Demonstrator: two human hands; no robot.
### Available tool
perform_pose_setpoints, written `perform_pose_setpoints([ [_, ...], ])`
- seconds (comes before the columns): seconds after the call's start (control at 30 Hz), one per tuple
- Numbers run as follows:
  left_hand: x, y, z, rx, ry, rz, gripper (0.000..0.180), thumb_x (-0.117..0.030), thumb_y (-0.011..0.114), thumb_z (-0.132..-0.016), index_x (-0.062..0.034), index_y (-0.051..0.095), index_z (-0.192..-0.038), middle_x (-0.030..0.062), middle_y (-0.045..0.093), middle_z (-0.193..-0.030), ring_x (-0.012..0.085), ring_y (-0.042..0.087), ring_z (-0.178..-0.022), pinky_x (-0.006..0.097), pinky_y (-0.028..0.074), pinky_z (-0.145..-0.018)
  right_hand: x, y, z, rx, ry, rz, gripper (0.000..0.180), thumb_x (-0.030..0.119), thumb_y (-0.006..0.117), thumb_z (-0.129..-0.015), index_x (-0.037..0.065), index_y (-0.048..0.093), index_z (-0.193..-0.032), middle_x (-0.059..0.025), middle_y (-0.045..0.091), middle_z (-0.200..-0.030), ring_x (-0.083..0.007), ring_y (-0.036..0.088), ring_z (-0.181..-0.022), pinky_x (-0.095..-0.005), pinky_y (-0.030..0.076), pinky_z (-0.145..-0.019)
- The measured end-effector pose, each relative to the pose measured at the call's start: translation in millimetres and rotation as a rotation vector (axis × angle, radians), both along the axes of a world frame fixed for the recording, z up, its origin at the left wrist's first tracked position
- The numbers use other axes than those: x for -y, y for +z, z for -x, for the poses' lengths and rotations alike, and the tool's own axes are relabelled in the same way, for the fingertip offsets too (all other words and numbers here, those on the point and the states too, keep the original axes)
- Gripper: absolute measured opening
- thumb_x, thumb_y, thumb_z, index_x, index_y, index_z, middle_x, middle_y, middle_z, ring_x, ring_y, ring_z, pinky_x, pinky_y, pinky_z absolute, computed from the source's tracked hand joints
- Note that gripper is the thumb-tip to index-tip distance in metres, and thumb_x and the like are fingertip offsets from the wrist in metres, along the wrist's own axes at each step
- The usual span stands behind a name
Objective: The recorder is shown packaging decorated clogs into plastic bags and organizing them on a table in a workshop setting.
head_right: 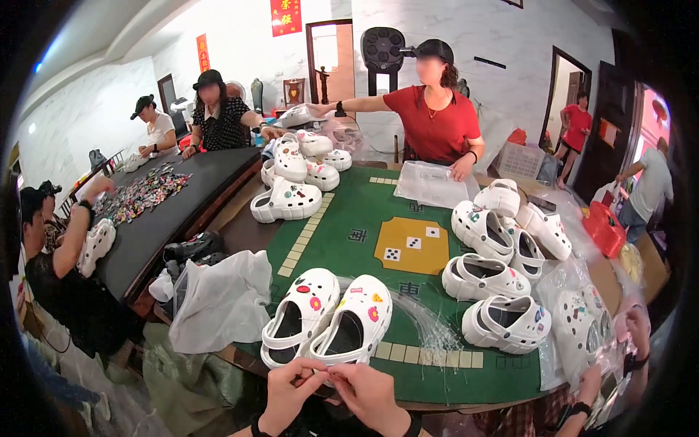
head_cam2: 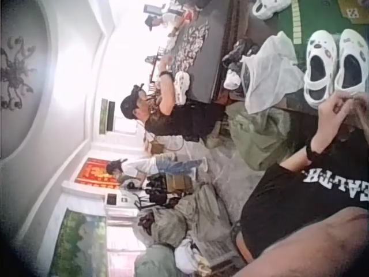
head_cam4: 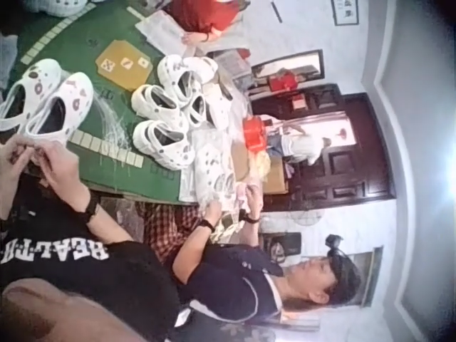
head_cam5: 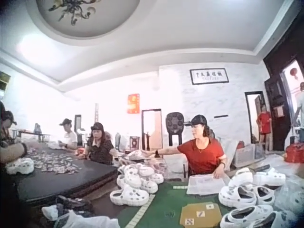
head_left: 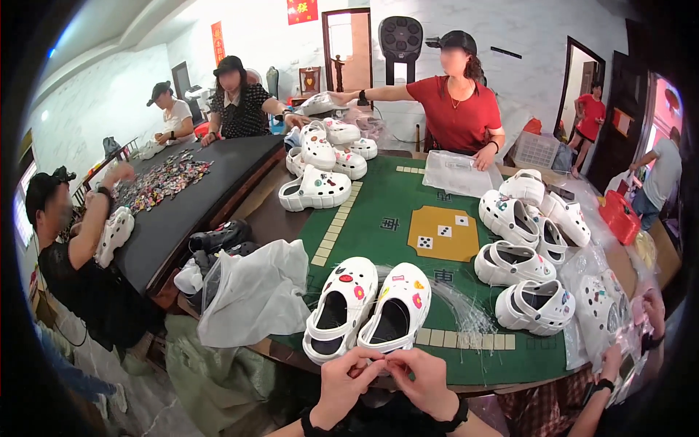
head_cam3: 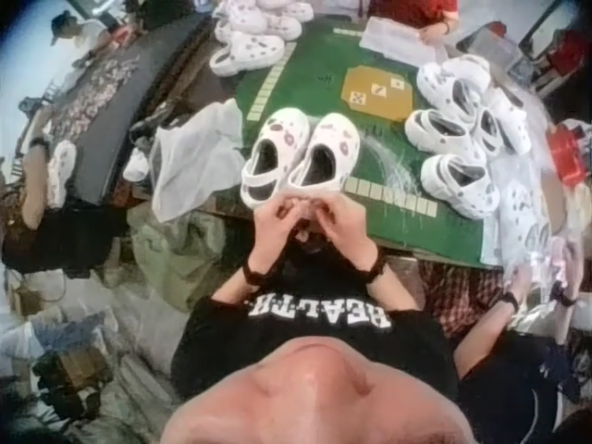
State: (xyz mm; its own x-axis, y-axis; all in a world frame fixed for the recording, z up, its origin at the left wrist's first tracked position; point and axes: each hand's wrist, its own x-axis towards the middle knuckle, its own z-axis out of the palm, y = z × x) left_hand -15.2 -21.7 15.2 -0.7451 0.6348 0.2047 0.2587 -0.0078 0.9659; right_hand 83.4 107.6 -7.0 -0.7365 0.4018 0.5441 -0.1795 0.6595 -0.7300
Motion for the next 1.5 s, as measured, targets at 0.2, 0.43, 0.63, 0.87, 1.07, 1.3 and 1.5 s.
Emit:
perform_pose_setpoints([
  [0.2, 3, -4, 4, 0.088, -0.105, 0.036, 0.012, -0.007, 0.071, -0.087, -0.001, 0.067, -0.096, -0.0075, 0.045, -0.057, 0.0003, 0.041, -0.05, 0.019, 0.032, -0.046, 4, 1, 1, -0.035, -0.015, -0.112, 0.029, 0.0, 0.076, -0.078, 0.005, 0.06, -0.101, -0.009, 0.066, -0.081, -0.0191, 0.065, -0.062, -0.028, 0.051, -0.054],
  [0.43, 1, -6, 0, 0.187, -0.053, -0.029, 0.011, -0.007, 0.071, -0.087, -0.0002, 0.066, -0.093, -0.0056, 0.052, -0.059, 0.0002, 0.045, -0.051, 0.018, 0.033, -0.046, 2, 8, 0, -0.07, -0.028, -0.18, 0.025, -0.001, 0.074, -0.076, 0.006, 0.064, -0.097, -0.0093, 0.066, -0.079, -0.0206, 0.063, -0.06, -0.0296, 0.048, -0.051],
  [0.63, 1, -14, 0, 0.228, -0.069, -0.035, 0.009, -0.005, 0.069, -0.088, 0.0008, 0.066, -0.094, -0.0026, 0.06, -0.065, -0.0001, 0.048, -0.055, 0.017, 0.042, -0.048, 5, 6, -1, -0.062, -0.045, -0.121, 0.022, 0.001, 0.074, -0.078, 0.006, 0.064, -0.097, -0.0092, 0.066, -0.078, -0.0215, 0.063, -0.059, -0.0297, 0.048, -0.052],
  [0.87, 6, 6, -2, 0.203, -0.096, 0.057, 0.007, -0.002, 0.061, -0.093, 0.0032, 0.064, -0.097, 0.005, 0.067, -0.088, 0.0093, 0.062, -0.079, 0.022, 0.049, -0.067, 3, 6, -2, -0.081, -0.012, -0.088, 0.021, 0.004, 0.073, -0.081, 0.005, 0.064, -0.1, -0.0103, 0.067, -0.079, -0.0219, 0.065, -0.062, -0.029, 0.05, -0.054],
  [1.07, 4, -1, -5, 0.179, -0.076, -0.044, 0.008, -0.003, 0.062, -0.092, 0.0039, 0.063, -0.097, 0.0043, 0.068, -0.079, 0.0075, 0.063, -0.071, 0.022, 0.047, -0.062, 8, 9, -6, -0.056, -0.045, -0.045, 0.019, 0.004, 0.072, -0.083, 0.005, 0.065, -0.101, -0.0102, 0.067, -0.08, -0.0213, 0.065, -0.061, -0.0287, 0.05, -0.054],
  [1.3, 4, -4, -4, -0.15, -0.033, 0.034, 0.009, -0.002, 0.058, -0.093, 0.0033, 0.062, -0.098, 0.011, 0.068, -0.079, 0.015, 0.065, -0.069, 0.028, 0.049, -0.063, 9, 7, -4, -0.036, -0.135, -0.089, 0.019, 0.004, 0.071, -0.084, 0.004, 0.067, -0.102, -0.0089, 0.068, -0.079, -0.0171, 0.065, -0.06, -0.0271, 0.05, -0.054],
  [1.5, 1, 0, -9, -0.287, 0.02, -0.02, 0.009, -0.003, 0.061, -0.092, 0.0015, 0.062, -0.099, 0.0121, 0.066, -0.077, 0.0164, 0.064, -0.066, 0.028, 0.048, -0.062, 11, 13, -6, -0.072, -0.083, 0.173, 0.015, 0.002, 0.068, -0.086, 0.003, 0.067, -0.101, -0.008, 0.067, -0.079, -0.0141, 0.063, -0.061, -0.0259, 0.049, -0.056],
])
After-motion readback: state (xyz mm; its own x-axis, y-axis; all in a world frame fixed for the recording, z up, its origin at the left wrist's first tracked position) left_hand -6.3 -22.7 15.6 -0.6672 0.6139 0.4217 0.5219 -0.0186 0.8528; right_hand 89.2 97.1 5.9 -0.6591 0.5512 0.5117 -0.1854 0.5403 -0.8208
